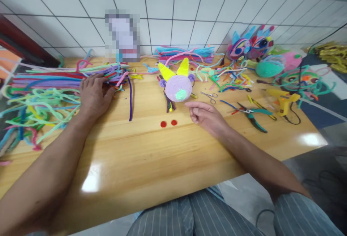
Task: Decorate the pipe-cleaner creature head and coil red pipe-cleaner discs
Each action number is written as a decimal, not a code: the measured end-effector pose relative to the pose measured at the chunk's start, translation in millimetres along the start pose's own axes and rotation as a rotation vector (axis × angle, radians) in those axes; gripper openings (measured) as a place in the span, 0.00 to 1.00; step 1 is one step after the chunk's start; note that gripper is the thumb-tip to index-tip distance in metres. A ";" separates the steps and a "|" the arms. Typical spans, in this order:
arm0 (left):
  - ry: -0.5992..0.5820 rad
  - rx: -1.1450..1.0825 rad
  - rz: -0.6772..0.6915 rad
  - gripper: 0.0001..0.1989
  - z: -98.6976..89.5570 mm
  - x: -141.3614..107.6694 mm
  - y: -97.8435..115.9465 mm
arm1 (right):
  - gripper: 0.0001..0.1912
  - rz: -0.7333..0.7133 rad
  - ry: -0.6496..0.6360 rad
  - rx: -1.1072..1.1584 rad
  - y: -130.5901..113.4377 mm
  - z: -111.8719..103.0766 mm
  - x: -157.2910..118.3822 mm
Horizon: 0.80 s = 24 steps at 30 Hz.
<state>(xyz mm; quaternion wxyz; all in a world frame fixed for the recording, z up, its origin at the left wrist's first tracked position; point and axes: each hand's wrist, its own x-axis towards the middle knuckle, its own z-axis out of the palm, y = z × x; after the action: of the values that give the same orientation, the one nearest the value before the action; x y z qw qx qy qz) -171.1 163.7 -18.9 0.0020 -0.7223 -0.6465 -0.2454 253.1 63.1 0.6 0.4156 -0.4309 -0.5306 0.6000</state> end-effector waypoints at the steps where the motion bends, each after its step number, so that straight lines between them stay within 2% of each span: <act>1: 0.002 -0.001 -0.003 0.27 0.2 0.0 -0.2 | 0.19 0.033 -0.040 0.070 -5.0 3.9 -3.4; 4: 0.001 -0.006 -0.011 0.29 0.8 -0.2 0.6 | 0.20 0.060 -0.154 0.070 -22.0 19.2 -12.6; 7: 0.004 -0.069 -0.020 0.30 2.4 0.6 1.1 | 0.23 -0.064 -0.255 -0.256 -36.8 42.0 -8.2; 9: 0.002 -0.124 -0.030 0.32 4.1 1.4 0.4 | 0.24 -0.210 -0.280 -0.543 -41.1 62.0 9.2; 12: -0.001 -0.117 -0.027 0.32 6.9 1.5 -1.1 | 0.27 -0.349 -0.223 -0.886 -36.6 94.3 54.7; 15: 0.028 -0.100 -0.009 0.27 10.6 0.3 -2.1 | 0.29 -0.321 -0.118 -1.165 -24.2 118.9 103.7; 17: 0.052 -0.110 -0.001 0.25 13.8 -0.1 -2.4 | 0.28 -0.266 -0.088 -1.305 -15.6 129.1 126.5; 21: 0.072 -0.121 0.010 0.23 18.5 0.8 -2.4 | 0.26 -0.133 -0.041 -1.430 0.3 139.6 144.7; 24: 0.067 -0.131 0.011 0.23 18.1 1.4 -1.6 | 0.23 -0.115 0.005 -1.429 9.8 140.9 150.4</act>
<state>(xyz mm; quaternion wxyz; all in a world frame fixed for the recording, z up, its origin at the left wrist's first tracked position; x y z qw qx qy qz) -166.1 171.1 -34.8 -0.0223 -0.7157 -0.6247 -0.3115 75.0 166.6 -11.4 0.0641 -0.5703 -0.8149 0.0819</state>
